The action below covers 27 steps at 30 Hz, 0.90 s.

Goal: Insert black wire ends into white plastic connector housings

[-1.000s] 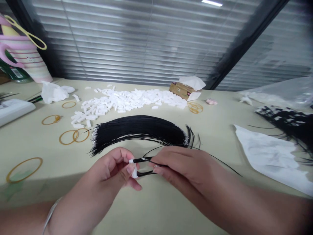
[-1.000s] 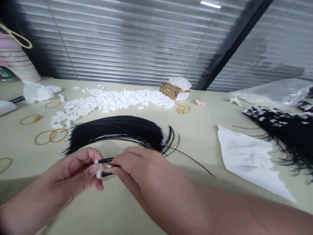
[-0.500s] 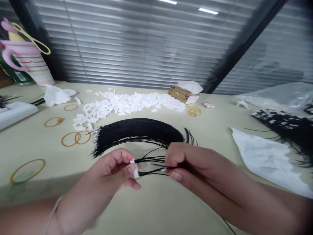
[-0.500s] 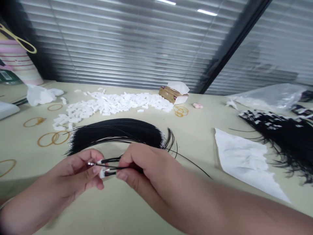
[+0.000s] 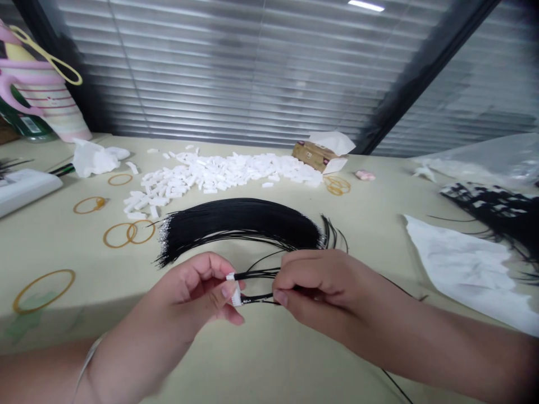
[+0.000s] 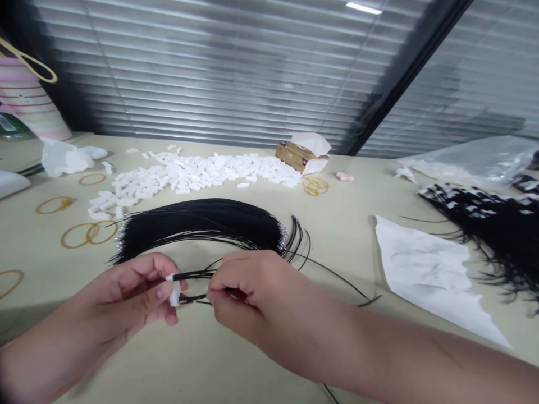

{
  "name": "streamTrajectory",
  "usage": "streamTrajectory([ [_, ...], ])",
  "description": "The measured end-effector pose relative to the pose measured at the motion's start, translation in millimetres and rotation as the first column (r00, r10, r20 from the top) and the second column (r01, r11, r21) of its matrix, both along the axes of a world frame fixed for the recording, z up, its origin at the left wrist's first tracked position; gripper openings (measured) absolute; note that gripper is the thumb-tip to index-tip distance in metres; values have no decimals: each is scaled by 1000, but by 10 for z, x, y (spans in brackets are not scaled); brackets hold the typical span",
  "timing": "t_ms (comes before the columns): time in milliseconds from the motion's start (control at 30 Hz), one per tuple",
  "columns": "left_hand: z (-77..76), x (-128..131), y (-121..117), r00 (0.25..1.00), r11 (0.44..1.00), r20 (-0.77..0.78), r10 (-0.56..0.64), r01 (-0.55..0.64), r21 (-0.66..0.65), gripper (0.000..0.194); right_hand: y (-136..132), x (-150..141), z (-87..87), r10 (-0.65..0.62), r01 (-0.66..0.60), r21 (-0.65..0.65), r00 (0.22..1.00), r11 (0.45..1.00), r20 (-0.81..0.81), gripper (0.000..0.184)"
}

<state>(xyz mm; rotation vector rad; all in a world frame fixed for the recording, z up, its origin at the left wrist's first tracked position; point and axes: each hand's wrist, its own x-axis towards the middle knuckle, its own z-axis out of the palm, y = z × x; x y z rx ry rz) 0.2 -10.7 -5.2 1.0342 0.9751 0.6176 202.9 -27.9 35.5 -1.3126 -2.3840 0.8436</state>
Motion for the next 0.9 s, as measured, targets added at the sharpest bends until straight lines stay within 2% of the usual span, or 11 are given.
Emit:
streamTrajectory([
  [233, 14, 5, -9, 1000, 1000, -4, -11, 11, 9, 22, 19, -11, -31, -53, 50, -108, 998, 993, -25, 25],
  [533, 25, 4, -11, 1000, 1000, 1, -12, 12, 27, 17, 16, -40, -22, -77, 72, -120, 996, 990, -36, 26],
  [900, 64, 25, -24, 994, 995, -109, -8, 18, 94, 17, 7, -120, -46, -83, 72, -188, 995, 980, -55, 28],
])
